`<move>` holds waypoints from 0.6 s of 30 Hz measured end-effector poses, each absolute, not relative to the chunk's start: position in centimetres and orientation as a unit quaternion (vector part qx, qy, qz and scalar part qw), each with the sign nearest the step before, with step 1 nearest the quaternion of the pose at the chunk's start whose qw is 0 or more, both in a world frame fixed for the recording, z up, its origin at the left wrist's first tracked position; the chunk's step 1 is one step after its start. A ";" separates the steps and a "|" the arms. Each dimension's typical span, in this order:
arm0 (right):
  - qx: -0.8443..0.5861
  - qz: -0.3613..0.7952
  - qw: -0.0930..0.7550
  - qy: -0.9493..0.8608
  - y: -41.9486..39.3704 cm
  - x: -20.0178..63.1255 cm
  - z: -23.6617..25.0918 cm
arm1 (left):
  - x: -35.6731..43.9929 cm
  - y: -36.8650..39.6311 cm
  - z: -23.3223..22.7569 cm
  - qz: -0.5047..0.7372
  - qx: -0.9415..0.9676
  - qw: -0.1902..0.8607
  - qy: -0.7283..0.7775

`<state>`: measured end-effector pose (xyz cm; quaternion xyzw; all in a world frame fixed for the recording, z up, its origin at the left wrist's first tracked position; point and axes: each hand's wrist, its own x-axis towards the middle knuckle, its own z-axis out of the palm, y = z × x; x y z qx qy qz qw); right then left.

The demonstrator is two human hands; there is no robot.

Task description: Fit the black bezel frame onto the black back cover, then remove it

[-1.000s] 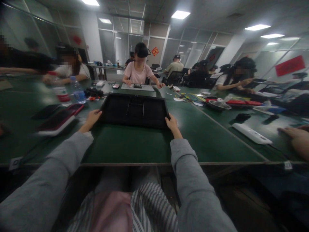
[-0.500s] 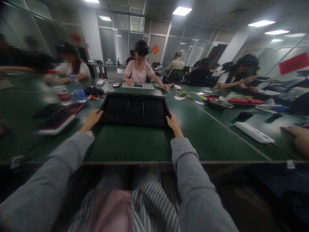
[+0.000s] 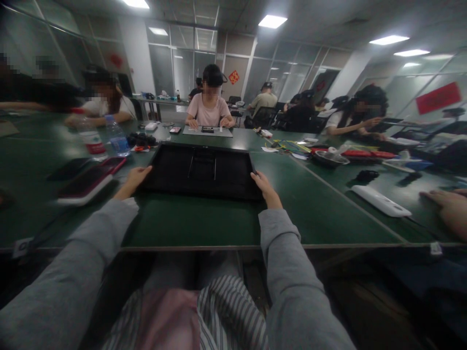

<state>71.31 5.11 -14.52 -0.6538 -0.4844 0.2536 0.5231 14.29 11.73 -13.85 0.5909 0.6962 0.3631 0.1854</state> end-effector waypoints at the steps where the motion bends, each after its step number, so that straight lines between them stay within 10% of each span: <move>1: -0.653 0.267 0.523 -0.478 5.2 71.3 -14.5 | 14.3 11.8 -13.9 0.356 0.593 0.182 0.698; 18: -0.659 0.110 0.641 -0.378 5.2 72.6 -13.9 | 14.3 11.7 -14.3 0.412 0.563 0.133 0.704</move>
